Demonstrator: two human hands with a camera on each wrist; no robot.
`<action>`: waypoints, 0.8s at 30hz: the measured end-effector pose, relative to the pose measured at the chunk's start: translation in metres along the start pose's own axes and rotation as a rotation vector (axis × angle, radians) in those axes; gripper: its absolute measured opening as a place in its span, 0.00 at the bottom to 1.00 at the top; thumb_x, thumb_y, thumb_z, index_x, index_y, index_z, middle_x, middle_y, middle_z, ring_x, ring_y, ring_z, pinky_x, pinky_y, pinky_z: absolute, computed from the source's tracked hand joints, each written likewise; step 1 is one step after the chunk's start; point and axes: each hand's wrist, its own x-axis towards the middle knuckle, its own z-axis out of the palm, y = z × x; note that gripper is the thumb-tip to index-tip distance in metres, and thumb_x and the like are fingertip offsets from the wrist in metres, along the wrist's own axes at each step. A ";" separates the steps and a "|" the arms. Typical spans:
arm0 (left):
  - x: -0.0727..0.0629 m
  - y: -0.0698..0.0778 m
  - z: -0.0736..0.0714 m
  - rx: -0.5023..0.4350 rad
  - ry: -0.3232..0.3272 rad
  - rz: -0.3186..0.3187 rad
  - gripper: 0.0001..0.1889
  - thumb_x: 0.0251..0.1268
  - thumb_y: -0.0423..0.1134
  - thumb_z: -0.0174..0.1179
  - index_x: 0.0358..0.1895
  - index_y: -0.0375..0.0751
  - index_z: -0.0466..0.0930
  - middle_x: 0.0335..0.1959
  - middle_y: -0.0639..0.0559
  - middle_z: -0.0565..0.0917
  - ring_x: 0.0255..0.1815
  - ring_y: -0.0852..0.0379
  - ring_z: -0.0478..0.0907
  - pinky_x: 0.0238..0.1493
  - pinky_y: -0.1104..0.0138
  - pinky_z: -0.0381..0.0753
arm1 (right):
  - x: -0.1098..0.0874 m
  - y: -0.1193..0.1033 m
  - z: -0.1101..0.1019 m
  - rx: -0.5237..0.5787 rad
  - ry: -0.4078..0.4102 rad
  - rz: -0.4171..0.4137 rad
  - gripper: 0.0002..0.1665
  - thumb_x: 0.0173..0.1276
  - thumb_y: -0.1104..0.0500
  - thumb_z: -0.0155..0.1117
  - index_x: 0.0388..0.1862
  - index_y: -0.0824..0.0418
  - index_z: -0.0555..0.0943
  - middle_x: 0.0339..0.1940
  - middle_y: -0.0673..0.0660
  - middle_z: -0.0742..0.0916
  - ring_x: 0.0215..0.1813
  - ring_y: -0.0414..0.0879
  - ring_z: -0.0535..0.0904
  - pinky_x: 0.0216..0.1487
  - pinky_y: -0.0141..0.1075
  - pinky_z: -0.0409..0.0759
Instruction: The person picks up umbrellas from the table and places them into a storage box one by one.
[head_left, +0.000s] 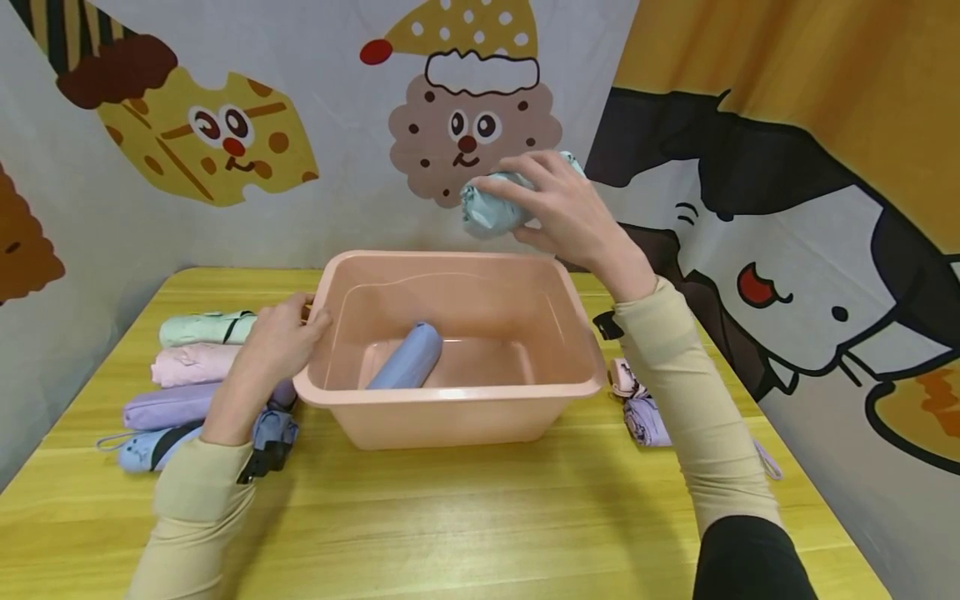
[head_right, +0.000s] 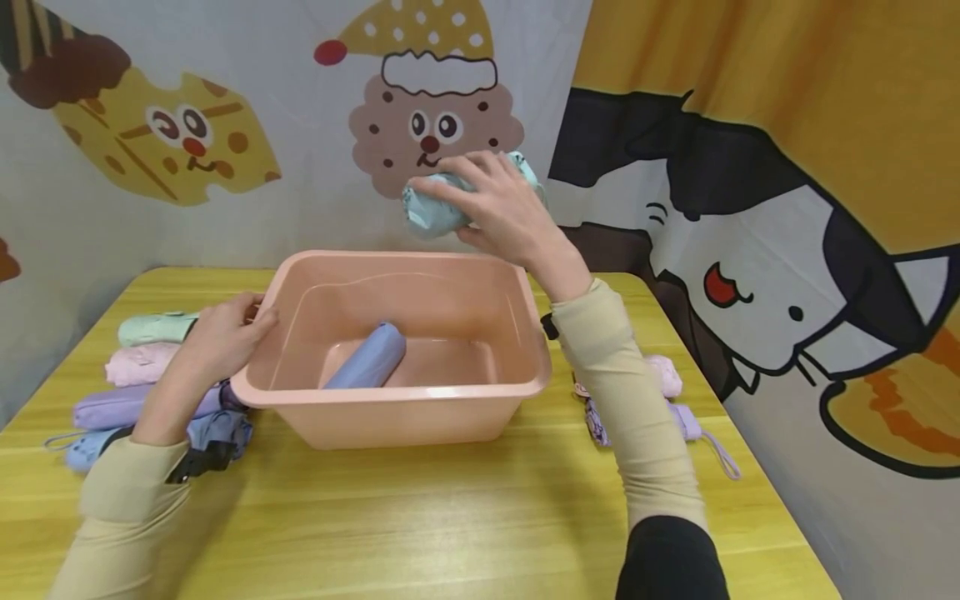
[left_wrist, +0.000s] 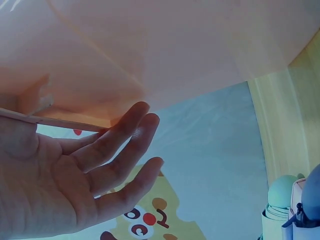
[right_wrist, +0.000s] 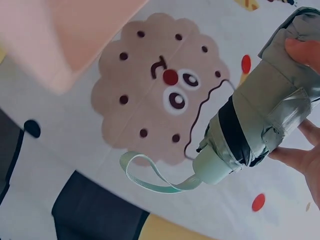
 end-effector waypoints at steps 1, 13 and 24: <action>0.000 0.000 0.000 -0.001 -0.003 -0.003 0.30 0.73 0.48 0.37 0.66 0.24 0.60 0.55 0.25 0.75 0.54 0.32 0.75 0.52 0.45 0.76 | 0.002 -0.002 0.001 0.007 0.006 -0.011 0.35 0.56 0.64 0.70 0.64 0.49 0.73 0.61 0.62 0.77 0.62 0.59 0.69 0.62 0.55 0.72; 0.000 -0.001 0.000 -0.005 -0.002 -0.003 0.30 0.73 0.48 0.37 0.66 0.24 0.60 0.56 0.25 0.74 0.55 0.32 0.74 0.53 0.44 0.76 | 0.022 -0.028 0.017 0.044 0.025 -0.132 0.34 0.55 0.60 0.72 0.62 0.48 0.75 0.59 0.60 0.79 0.61 0.58 0.71 0.63 0.53 0.70; 0.001 -0.001 0.000 -0.023 -0.017 -0.016 0.31 0.74 0.49 0.37 0.67 0.25 0.58 0.57 0.25 0.74 0.55 0.33 0.75 0.53 0.45 0.77 | 0.027 -0.042 0.034 0.064 0.042 -0.226 0.31 0.57 0.61 0.70 0.60 0.47 0.76 0.59 0.59 0.80 0.59 0.58 0.73 0.61 0.51 0.72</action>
